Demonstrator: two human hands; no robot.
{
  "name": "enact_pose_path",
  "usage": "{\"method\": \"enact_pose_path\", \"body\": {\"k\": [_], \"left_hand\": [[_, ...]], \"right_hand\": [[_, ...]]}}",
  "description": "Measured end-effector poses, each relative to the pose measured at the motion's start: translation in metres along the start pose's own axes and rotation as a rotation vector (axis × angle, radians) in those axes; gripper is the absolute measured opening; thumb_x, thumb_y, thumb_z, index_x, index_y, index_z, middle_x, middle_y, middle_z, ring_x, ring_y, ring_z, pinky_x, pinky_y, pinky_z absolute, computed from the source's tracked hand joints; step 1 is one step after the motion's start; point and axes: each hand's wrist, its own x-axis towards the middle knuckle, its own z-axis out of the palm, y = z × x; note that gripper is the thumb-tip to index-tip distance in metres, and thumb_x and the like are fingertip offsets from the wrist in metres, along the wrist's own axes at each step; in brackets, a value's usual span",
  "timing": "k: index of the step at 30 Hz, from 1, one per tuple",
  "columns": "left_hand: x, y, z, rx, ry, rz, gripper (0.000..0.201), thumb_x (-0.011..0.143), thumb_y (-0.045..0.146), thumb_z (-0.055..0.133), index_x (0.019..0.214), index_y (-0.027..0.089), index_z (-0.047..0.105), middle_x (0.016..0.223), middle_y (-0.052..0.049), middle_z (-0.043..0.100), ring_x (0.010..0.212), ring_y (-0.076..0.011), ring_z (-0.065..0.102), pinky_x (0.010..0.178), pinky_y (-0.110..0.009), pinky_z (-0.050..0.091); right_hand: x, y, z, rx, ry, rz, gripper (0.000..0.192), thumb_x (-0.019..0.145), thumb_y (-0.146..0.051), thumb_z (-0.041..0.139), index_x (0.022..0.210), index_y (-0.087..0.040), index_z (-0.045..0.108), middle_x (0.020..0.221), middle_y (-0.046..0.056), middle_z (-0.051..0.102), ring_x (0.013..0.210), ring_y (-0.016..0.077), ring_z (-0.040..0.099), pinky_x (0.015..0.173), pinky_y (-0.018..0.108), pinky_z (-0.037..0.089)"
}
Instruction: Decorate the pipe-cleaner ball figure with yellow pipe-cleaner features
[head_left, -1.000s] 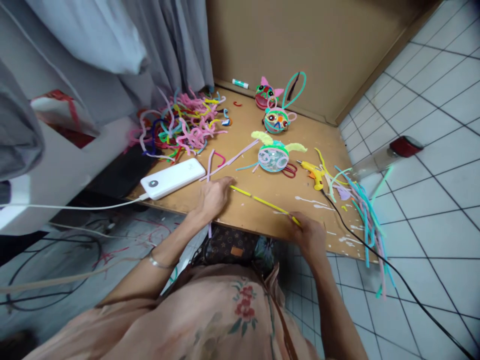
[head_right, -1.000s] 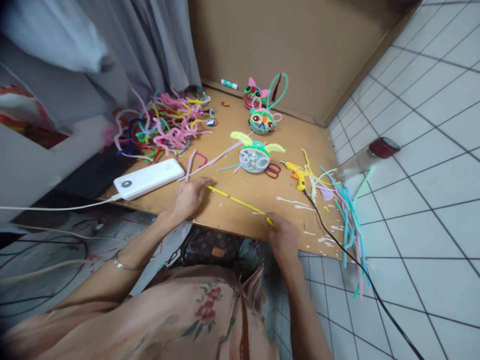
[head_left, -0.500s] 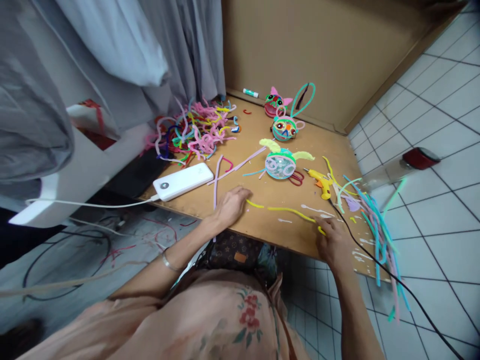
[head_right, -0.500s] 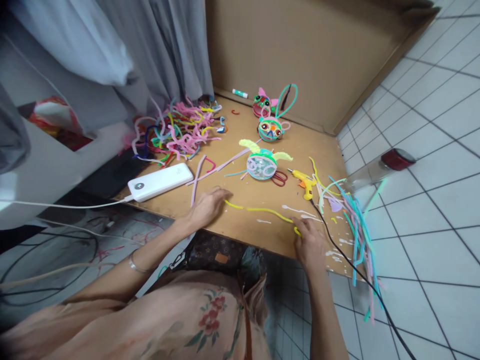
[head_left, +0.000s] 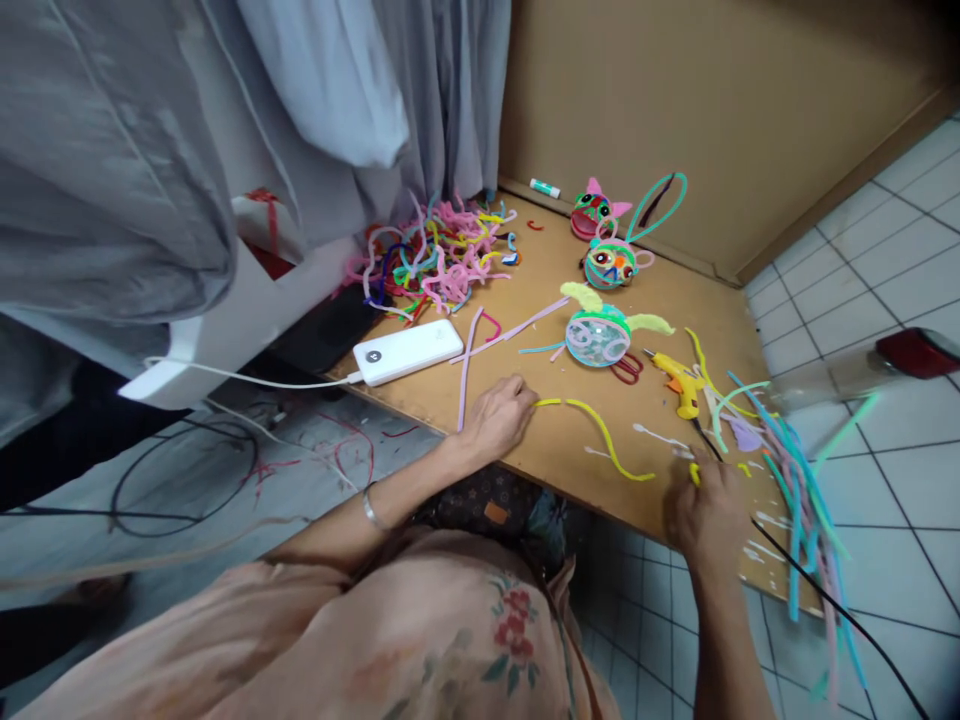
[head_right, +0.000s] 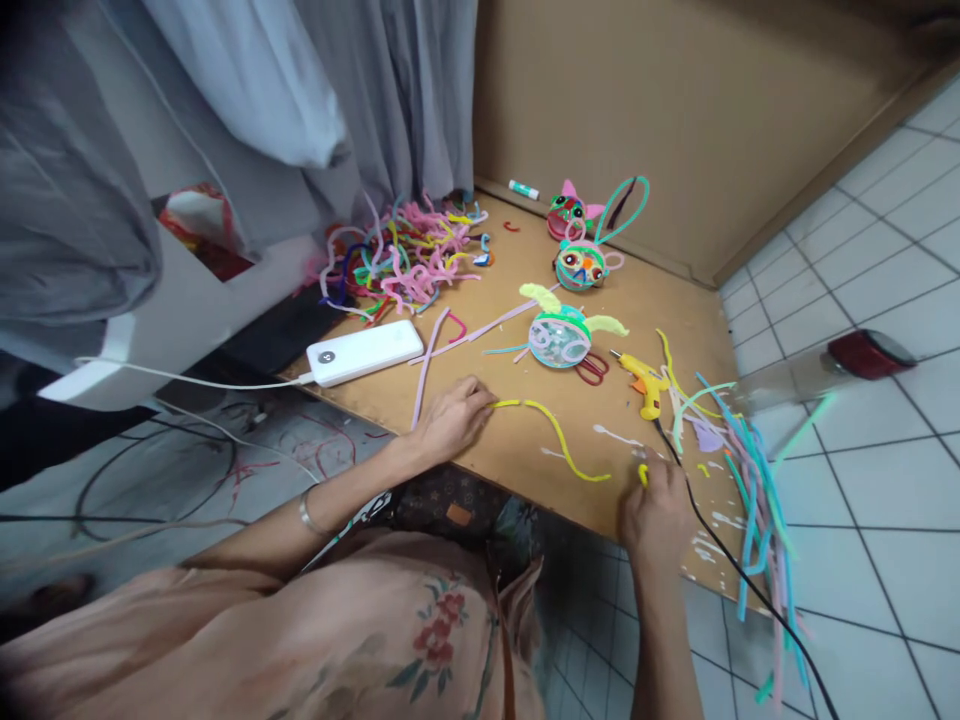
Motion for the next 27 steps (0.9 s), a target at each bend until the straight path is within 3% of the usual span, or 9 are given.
{"method": "enact_pose_path", "body": {"k": [6,12,16,21,24,27], "left_hand": [[-0.004,0.010,-0.010,0.027,0.059,0.052,0.027,0.094,0.023,0.047,0.114,0.015,0.064,0.116,-0.014,0.058,0.102,-0.0250,0.054,0.090,-0.040,0.048],[0.003,0.038,-0.016,0.059,0.060,0.193,0.032,0.095,0.024,0.047,0.123,0.019,0.060,0.132,-0.015,0.055,0.120,-0.0276,0.050,0.098,-0.044,0.045],[0.012,0.053,0.004,0.142,-0.075,0.323,0.042,0.096,0.029,0.046,0.137,0.026,0.053,0.150,-0.013,0.044,0.136,-0.0353,0.039,0.105,-0.053,0.038],[0.015,0.062,0.037,0.210,-0.188,0.349,0.042,0.099,0.034,0.038,0.138,0.027,0.053,0.152,-0.013,0.043,0.137,-0.0385,0.040,0.105,-0.061,0.037],[0.020,0.072,0.048,0.196,-0.192,0.348,0.043,0.098,0.034,0.040,0.137,0.023,0.054,0.152,-0.014,0.044,0.138,-0.0386,0.040,0.108,-0.063,0.034],[0.030,0.084,0.057,0.118,-0.176,0.365,0.046,0.097,0.032,0.043,0.139,0.016,0.052,0.150,-0.017,0.045,0.138,-0.0360,0.041,0.110,-0.055,0.036]], "right_hand": [[0.005,-0.006,-0.032,0.158,0.162,0.009,0.042,0.092,-0.027,0.035,0.117,-0.014,0.065,0.097,0.015,0.069,0.094,0.0287,0.062,0.081,0.040,0.047],[0.001,-0.040,-0.053,0.236,0.101,-0.020,0.051,0.098,-0.044,0.032,0.113,-0.013,0.069,0.089,0.014,0.072,0.082,0.0262,0.066,0.072,0.035,0.047],[-0.002,-0.056,-0.063,0.259,0.073,-0.006,0.059,0.098,-0.054,0.031,0.115,-0.013,0.069,0.093,0.015,0.073,0.077,0.0248,0.065,0.066,0.033,0.043],[-0.005,-0.061,-0.075,0.408,0.030,0.083,0.061,0.096,-0.061,0.035,0.110,-0.015,0.072,0.072,0.007,0.065,0.063,0.0193,0.058,0.062,0.031,0.040],[-0.004,-0.069,-0.077,0.616,0.007,0.164,0.057,0.095,-0.060,0.040,0.108,-0.014,0.071,0.065,0.002,0.058,0.057,0.0149,0.051,0.057,0.028,0.037],[0.001,-0.084,-0.079,0.896,0.049,0.226,0.050,0.094,-0.055,0.046,0.101,-0.013,0.071,0.058,-0.003,0.049,0.053,0.0125,0.045,0.055,0.027,0.033]]}}
